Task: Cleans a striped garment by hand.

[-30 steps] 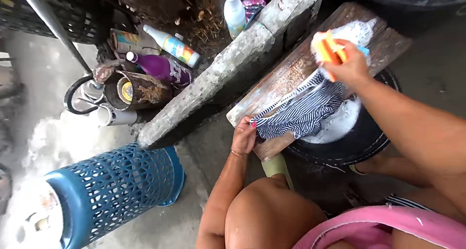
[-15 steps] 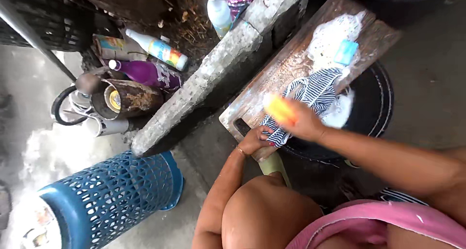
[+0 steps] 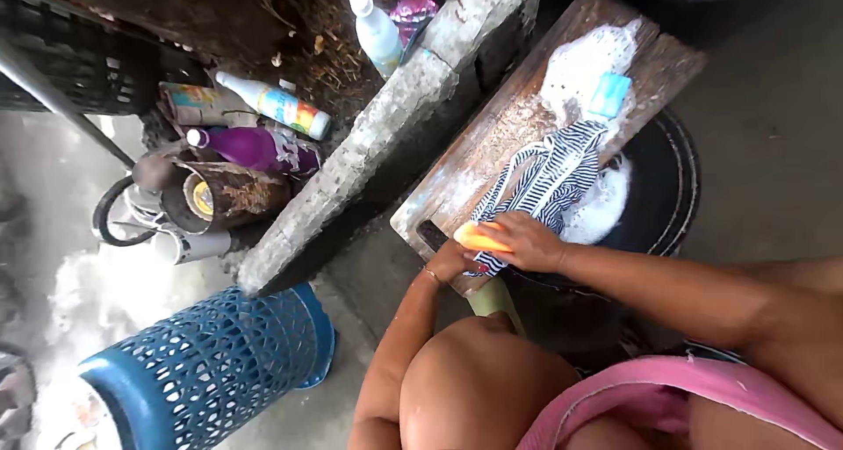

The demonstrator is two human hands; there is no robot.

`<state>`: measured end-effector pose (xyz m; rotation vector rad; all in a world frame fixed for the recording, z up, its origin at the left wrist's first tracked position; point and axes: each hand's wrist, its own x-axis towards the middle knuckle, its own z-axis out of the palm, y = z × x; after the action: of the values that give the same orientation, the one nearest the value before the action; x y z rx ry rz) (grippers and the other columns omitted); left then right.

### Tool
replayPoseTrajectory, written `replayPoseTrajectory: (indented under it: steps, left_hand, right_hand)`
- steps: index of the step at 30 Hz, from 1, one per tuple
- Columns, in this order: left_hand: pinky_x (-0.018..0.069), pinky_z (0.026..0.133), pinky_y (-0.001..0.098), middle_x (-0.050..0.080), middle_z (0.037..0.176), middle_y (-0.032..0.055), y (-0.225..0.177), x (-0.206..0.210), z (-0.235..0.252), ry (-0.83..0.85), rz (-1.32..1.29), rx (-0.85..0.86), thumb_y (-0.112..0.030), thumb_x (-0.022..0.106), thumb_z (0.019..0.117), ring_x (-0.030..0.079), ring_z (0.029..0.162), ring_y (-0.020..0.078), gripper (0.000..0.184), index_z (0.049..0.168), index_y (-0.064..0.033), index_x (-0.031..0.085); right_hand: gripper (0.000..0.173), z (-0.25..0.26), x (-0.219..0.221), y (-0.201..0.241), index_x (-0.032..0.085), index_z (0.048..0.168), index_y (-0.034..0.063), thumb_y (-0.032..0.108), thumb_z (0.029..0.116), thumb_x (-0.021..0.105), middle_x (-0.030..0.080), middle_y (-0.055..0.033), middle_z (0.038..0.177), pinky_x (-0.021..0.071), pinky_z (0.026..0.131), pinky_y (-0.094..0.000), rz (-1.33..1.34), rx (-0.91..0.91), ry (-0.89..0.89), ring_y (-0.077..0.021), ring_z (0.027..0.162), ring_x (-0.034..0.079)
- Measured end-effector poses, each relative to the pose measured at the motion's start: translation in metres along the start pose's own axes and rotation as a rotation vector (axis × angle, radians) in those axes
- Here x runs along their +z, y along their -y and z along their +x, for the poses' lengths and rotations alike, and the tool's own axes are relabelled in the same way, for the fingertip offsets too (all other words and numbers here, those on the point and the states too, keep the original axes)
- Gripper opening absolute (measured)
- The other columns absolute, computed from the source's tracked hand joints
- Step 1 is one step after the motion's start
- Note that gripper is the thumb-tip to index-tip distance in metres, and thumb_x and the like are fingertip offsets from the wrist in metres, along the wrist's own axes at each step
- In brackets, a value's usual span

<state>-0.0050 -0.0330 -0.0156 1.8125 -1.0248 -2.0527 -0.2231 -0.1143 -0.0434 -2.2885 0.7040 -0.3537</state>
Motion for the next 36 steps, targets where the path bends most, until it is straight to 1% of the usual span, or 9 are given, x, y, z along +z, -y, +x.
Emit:
replayPoseTrajectory:
  steps: [5,9,13,16,20,24,27,33,36]
  left_hand:
    - [0.0550,0.079,0.0275,0.070,0.085,0.0019,0.002,0.000,-0.002,0.013,0.013,-0.046,-0.004,0.077,0.0852,0.064,0.077,0.0045,0.023,0.105,0.0032,0.068]
    - [0.0540,0.078,0.0285,0.069,0.084,0.0025,-0.007,0.001,0.001,0.004,0.054,-0.077,-0.004,0.078,0.0847,0.063,0.076,0.0052,0.023,0.104,0.0035,0.068]
    - [0.0551,0.091,0.0288,0.071,0.104,0.0060,-0.005,0.003,-0.003,-0.019,0.014,-0.023,0.005,0.078,0.0788,0.066,0.095,0.0066,0.040,0.116,0.0040,0.065]
    - [0.0560,0.086,0.0279,0.073,0.097,0.0056,-0.003,0.001,-0.004,0.026,-0.035,-0.067,0.007,0.074,0.0829,0.067,0.088,0.0058,0.030,0.112,0.0058,0.067]
    - [0.0553,0.083,0.0290,0.071,0.093,0.0052,-0.003,0.000,0.001,0.043,0.002,-0.079,0.003,0.076,0.0837,0.066,0.083,0.0062,0.026,0.108,0.0050,0.068]
    - [0.0546,0.082,0.0319,0.071,0.092,0.0075,-0.017,-0.002,0.013,0.080,0.137,-0.133,-0.001,0.078,0.0842,0.064,0.081,0.0085,0.026,0.107,0.0053,0.069]
    - [0.0552,0.083,0.0317,0.071,0.094,0.0084,-0.017,0.000,0.014,0.099,0.149,-0.130,0.001,0.076,0.0842,0.065,0.083,0.0089,0.023,0.106,0.0058,0.069]
    - [0.0552,0.081,0.0288,0.071,0.090,0.0037,-0.016,0.002,0.008,0.079,0.086,-0.153,0.000,0.077,0.0842,0.064,0.080,0.0058,0.022,0.104,0.0035,0.069]
    - [0.0542,0.082,0.0313,0.070,0.092,0.0063,-0.020,-0.001,0.014,0.108,0.175,-0.187,-0.003,0.078,0.0854,0.064,0.082,0.0080,0.023,0.106,0.0037,0.070]
  right_hand:
    - [0.063,0.020,-0.087,-0.112,0.050,0.150,0.0106,0.038,0.0956,0.064,0.062,-0.0304,0.128,0.0437,0.100,-0.0675,-0.255,0.229,-0.187,-0.0522,0.120,0.058]
    - [0.072,0.038,-0.087,-0.054,0.045,0.154,0.0078,0.029,0.0909,0.073,0.059,-0.0335,0.129,0.0436,0.102,-0.0661,-0.175,0.376,-0.238,-0.0530,0.121,0.056]
    - [0.062,0.008,0.004,0.024,0.048,0.153,0.0135,0.034,0.0969,0.065,0.063,-0.0235,0.130,0.0451,0.106,-0.0574,0.132,0.101,0.138,-0.0408,0.124,0.059]
    - [0.048,0.009,-0.009,-0.021,0.058,0.145,0.0129,0.029,0.0994,0.061,0.066,-0.0235,0.125,0.0500,0.094,-0.0611,-0.016,-0.062,0.008,-0.0434,0.115,0.063]
    - [0.067,0.027,-0.107,-0.113,0.045,0.154,0.0105,0.037,0.0959,0.064,0.059,-0.0323,0.130,0.0429,0.100,-0.0683,-0.299,0.369,-0.219,-0.0540,0.121,0.056]
    - [0.068,0.034,-0.089,-0.053,0.048,0.151,0.0071,0.030,0.0915,0.072,0.059,-0.0320,0.132,0.0441,0.104,-0.0641,-0.170,0.377,-0.264,-0.0512,0.123,0.057]
    - [0.057,0.013,-0.018,-0.002,0.054,0.148,0.0123,0.033,0.0964,0.066,0.062,-0.0241,0.131,0.0460,0.105,-0.0572,0.056,0.095,0.032,-0.0415,0.124,0.058]
    - [0.064,0.026,-0.098,-0.120,0.049,0.151,0.0098,0.034,0.0946,0.067,0.062,-0.0288,0.127,0.0454,0.101,-0.0639,-0.214,0.275,-0.171,-0.0492,0.120,0.059]
    - [0.068,0.039,-0.109,-0.099,0.047,0.153,0.0105,0.029,0.0923,0.071,0.059,-0.0326,0.128,0.0428,0.102,-0.0653,-0.242,0.394,-0.257,-0.0529,0.121,0.055]
